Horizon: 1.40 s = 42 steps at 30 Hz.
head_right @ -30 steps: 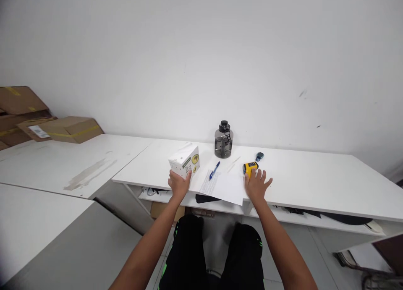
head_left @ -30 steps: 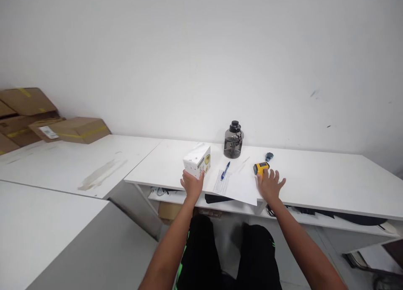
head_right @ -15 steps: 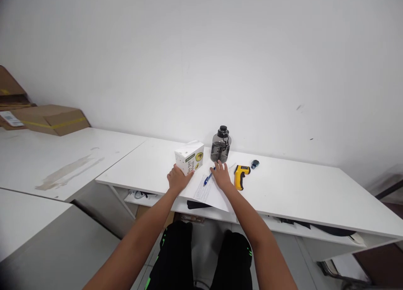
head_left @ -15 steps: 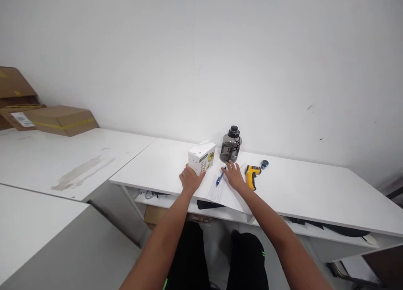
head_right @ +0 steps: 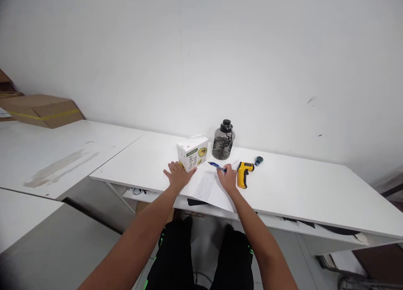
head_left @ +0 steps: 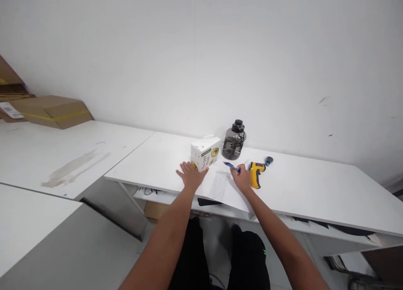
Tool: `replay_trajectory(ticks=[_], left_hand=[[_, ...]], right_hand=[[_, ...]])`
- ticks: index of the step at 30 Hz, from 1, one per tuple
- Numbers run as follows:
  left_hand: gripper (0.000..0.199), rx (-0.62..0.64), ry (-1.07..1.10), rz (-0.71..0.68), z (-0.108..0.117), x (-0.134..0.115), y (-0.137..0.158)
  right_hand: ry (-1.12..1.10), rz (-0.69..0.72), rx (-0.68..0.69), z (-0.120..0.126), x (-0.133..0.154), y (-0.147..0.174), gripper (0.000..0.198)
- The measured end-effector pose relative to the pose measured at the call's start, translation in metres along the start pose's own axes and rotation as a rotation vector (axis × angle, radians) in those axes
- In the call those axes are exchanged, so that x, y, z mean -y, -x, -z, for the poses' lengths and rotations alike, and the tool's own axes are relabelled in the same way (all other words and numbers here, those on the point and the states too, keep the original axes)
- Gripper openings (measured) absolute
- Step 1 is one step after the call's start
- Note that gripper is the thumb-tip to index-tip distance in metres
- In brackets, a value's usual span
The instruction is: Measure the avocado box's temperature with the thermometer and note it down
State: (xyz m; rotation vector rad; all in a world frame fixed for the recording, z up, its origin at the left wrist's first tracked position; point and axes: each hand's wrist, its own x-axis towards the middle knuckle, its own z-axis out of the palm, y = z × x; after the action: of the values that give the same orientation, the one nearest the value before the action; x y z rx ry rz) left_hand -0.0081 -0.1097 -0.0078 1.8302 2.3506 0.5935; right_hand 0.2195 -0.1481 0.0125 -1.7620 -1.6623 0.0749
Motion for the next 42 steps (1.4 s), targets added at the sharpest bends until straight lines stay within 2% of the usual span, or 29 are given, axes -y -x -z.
replay_trajectory(ticks=[2, 3, 5, 8, 12, 17, 28, 36, 42], left_hand=[[0.116, -0.004, -0.011, 0.003, 0.000, 0.000, 0.000], [0.116, -0.009, -0.016, 0.004, -0.001, 0.000, 0.000], [0.115, -0.019, -0.023, 0.001, -0.001, 0.000, 0.000], [0.116, -0.017, -0.023, -0.004, -0.001, 0.000, 0.000], [0.115, 0.019, -0.028, -0.003, 0.001, -0.001, 0.000], [0.109, 0.041, -0.030, -0.005, 0.002, -0.002, 0.001], [0.109, 0.107, -0.085, 0.013, 0.011, -0.005, 0.004], [0.108, 0.094, -0.097, 0.003, 0.013, -0.004, 0.004], [0.107, 0.050, -0.093, -0.005, 0.009, -0.002, 0.003]], right_hand=[[-0.223, -0.133, -0.096, -0.005, 0.001, 0.004, 0.045], [-0.314, -0.133, -0.115, -0.008, 0.001, 0.005, 0.049], [-0.464, -0.117, -0.110, -0.012, 0.000, 0.006, 0.055], [-0.591, -0.200, -0.048, -0.013, -0.001, 0.006, 0.053], [-0.540, -0.292, 0.000, -0.011, 0.001, 0.007, 0.034], [-0.451, -0.259, -0.015, -0.012, 0.002, 0.009, 0.044], [-0.376, -0.234, 0.078, -0.018, -0.002, 0.008, 0.036], [-0.360, -0.231, 0.101, -0.019, -0.003, 0.007, 0.033], [-0.356, -0.246, 0.066, -0.019, -0.003, 0.008, 0.034]])
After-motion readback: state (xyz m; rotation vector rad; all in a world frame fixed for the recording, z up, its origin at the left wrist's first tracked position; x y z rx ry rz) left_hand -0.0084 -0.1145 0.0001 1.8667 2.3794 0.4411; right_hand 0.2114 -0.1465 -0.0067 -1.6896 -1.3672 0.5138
